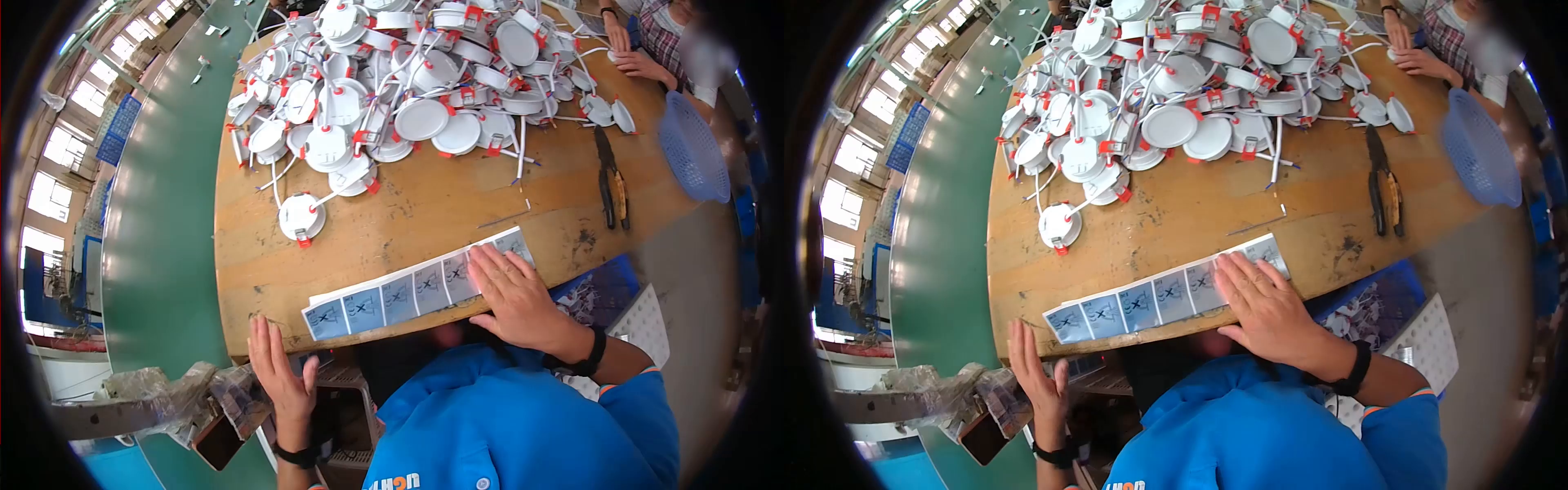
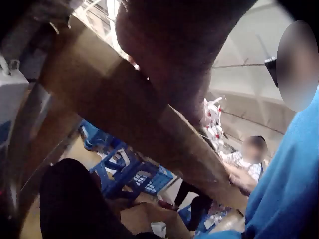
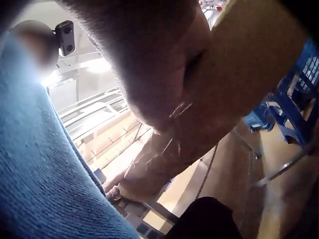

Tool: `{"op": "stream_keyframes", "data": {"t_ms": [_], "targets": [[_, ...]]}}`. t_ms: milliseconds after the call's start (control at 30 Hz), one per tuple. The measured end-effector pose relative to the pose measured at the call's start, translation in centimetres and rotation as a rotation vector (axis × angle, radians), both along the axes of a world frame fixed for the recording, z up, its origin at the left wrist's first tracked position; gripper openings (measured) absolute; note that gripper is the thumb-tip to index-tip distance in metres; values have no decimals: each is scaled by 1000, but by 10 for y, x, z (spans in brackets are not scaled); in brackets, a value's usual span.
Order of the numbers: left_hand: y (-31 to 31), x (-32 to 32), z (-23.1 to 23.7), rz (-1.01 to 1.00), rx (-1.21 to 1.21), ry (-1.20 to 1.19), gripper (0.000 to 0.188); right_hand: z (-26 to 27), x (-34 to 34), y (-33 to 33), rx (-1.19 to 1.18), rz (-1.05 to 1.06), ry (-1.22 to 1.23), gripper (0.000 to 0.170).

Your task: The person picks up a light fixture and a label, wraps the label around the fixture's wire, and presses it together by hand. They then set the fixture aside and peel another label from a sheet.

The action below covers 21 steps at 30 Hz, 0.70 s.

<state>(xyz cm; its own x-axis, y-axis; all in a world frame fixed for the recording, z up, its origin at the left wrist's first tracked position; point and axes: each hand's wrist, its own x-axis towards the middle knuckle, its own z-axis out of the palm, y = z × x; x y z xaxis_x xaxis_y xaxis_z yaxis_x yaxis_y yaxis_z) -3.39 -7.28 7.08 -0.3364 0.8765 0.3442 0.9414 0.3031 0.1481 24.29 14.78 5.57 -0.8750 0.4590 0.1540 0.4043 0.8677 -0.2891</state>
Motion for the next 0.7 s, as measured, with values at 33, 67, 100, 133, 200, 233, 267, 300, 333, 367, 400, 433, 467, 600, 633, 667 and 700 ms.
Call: {"op": "stream_keyframes", "data": {"t_ms": [33, 67, 100, 133, 200, 233, 267, 300, 333, 367, 400, 433, 467, 600, 633, 667, 700], "targets": [[15, 15, 7, 36, 208, 147, 50, -1, 0, 0, 4, -2, 0, 74], [25, 32, 11, -57, 348, 176, 41, -2, 0, -1, 11, -3, -5, 74], [37, 51, 15, -153, 494, 204, 32, -2, 1, -1, 4, -3, -1, 74], [59, 69, 20, -343, 425, 109, 30, -2, 0, -2, -3, -5, 4, 74], [101, 105, 31, -690, 228, -157, 27, -1, 0, -1, -6, -9, 12, 74], [116, 114, 21, -675, 166, -128, 34, -1, 1, 0, -30, -3, 18, 73], [123, 116, 6, -672, 135, -147, 34, -2, 2, 1, -47, 2, 31, 73], [128, 116, -10, -669, 104, -161, 34, 1, 2, 2, -61, 8, 48, 72], [134, 113, -20, -662, 79, -165, 34, 5, 1, 4, -37, 20, 33, 67], [138, 110, -24, -679, 92, -153, 33, 6, 0, 6, 4, 39, 31, 65], [138, 107, -28, -698, 95, -144, 33, 5, -1, 8, 37, 54, 31, 63], [136, 105, -28, -718, 92, -137, 33, 10, -2, 10, 90, 80, 55, 57], [137, 105, -24, -718, 94, -184, 30, 12, -3, 12, 99, 98, 50, 55], [137, 104, -26, -714, 95, -202, 30, 16, -8, 19, 255, 184, 1, 46], [136, 103, -27, -712, 97, -229, 29, 14, -9, 20, 322, 203, -36, 46], [136, 102, -28, -710, 97, -258, 29, 14, -10, 21, 386, 222, -73, 46], [136, 102, -27, -694, 95, -294, 27, 19, -10, 23, 358, 248, -40, 44]]}}
